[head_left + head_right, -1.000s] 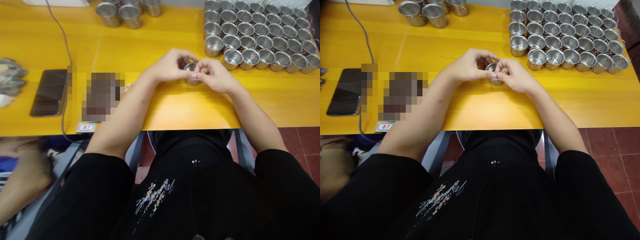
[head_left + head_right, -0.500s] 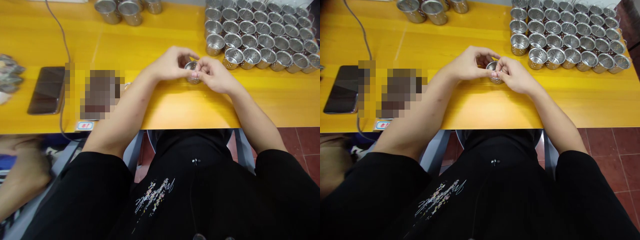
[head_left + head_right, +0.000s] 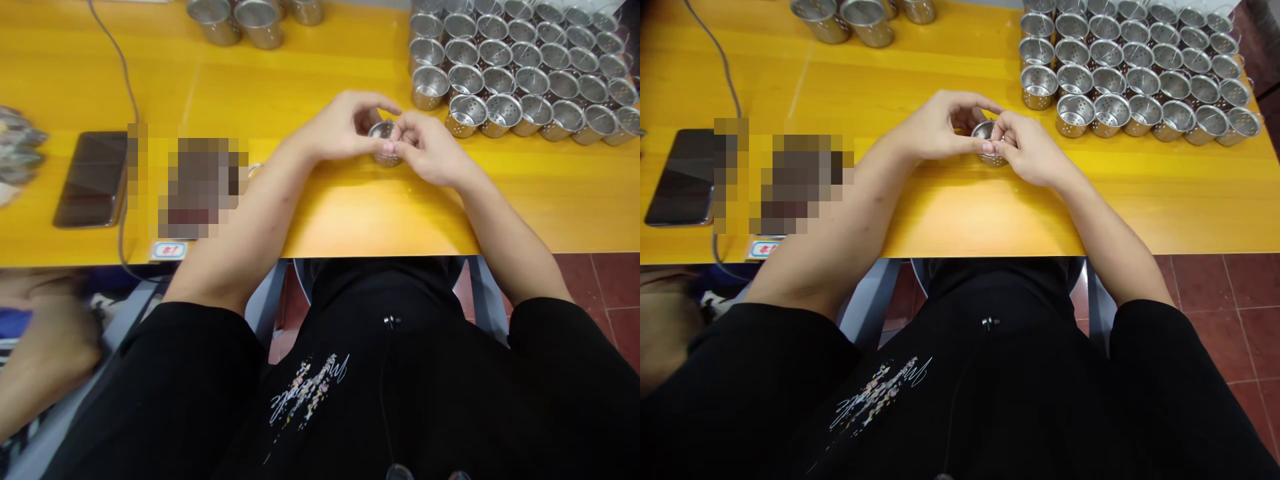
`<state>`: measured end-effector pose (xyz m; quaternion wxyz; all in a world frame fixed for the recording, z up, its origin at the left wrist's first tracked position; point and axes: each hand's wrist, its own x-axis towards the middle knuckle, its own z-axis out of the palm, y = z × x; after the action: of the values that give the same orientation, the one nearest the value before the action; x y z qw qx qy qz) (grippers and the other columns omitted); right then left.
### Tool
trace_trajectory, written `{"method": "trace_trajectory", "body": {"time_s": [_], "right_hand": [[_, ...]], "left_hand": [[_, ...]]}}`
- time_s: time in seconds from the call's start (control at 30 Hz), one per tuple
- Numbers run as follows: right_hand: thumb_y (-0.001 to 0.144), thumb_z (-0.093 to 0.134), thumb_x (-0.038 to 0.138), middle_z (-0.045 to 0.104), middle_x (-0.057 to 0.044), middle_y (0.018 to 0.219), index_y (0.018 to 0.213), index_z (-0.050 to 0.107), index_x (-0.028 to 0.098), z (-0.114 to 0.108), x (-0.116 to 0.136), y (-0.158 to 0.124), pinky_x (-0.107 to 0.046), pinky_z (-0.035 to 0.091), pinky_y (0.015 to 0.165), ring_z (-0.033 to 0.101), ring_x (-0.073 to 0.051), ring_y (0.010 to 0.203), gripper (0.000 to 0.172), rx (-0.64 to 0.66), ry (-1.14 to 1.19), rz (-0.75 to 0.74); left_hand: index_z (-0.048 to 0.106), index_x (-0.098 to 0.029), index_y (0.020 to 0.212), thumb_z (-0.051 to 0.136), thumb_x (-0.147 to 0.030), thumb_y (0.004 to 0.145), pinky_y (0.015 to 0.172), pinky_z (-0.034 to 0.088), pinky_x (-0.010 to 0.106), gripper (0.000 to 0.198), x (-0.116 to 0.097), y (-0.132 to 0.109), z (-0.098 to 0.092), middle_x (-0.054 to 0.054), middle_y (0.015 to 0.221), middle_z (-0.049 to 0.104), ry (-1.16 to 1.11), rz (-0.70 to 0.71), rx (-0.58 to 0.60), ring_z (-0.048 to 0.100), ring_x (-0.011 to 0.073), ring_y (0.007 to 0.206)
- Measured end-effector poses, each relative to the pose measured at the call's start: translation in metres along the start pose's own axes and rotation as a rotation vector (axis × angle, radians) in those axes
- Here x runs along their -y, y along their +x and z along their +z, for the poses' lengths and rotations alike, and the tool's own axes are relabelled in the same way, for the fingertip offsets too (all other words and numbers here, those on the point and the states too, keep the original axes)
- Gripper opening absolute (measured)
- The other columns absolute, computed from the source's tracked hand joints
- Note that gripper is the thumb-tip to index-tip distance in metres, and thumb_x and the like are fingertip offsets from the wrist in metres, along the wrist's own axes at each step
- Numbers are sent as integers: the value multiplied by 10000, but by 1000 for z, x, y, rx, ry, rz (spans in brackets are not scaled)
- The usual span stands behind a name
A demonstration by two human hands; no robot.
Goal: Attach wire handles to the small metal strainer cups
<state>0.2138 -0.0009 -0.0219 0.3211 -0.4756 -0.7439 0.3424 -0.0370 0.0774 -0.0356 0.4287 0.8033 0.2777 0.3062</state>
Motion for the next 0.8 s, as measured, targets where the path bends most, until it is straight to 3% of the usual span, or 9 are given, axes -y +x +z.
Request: {"method": "trace_trajectory", "body": {"time_s": [0.13, 0.27, 0.53, 0.8], "right_hand": [[1007, 1014, 729, 533, -2, 748, 1044, 670, 322, -1, 2, -1, -409, 528, 702, 533, -277, 799, 534, 11, 5, 3], [987, 1022, 752, 523, -4, 773, 1044, 628, 330, -1, 2, 0, -410, 487, 689, 515, -281, 802, 580, 24, 41, -12], [1013, 1043, 611, 532, -4, 768, 1021, 643, 321, -1, 4, -1, -410, 482, 684, 498, -269, 784, 495, 25, 40, -22], [1010, 1033, 625, 535, -5, 761, 1042, 640, 331, -2, 2, 0, -421, 497, 714, 519, -288, 811, 492, 21, 21, -6]], "left_hand": [[861, -406, 1385, 1105, -984, 645, 881, 560, 541, 971, 0, -1, 0, 14, 1006, 860, -11, -19, -10, 620, 265, 876], [868, -438, 1376, 1132, -886, 675, 932, 574, 563, 873, -1, -1, 0, 15, 1019, 849, -28, -33, -11, 635, 281, 899], [850, -390, 1398, 1129, -962, 619, 866, 573, 529, 1006, -3, -2, 1, 6, 996, 862, -11, -29, -21, 631, 263, 897], [836, -424, 1376, 1130, -918, 659, 844, 524, 523, 919, -1, -2, 0, -19, 1002, 877, -13, -13, -15, 607, 257, 896]]}}
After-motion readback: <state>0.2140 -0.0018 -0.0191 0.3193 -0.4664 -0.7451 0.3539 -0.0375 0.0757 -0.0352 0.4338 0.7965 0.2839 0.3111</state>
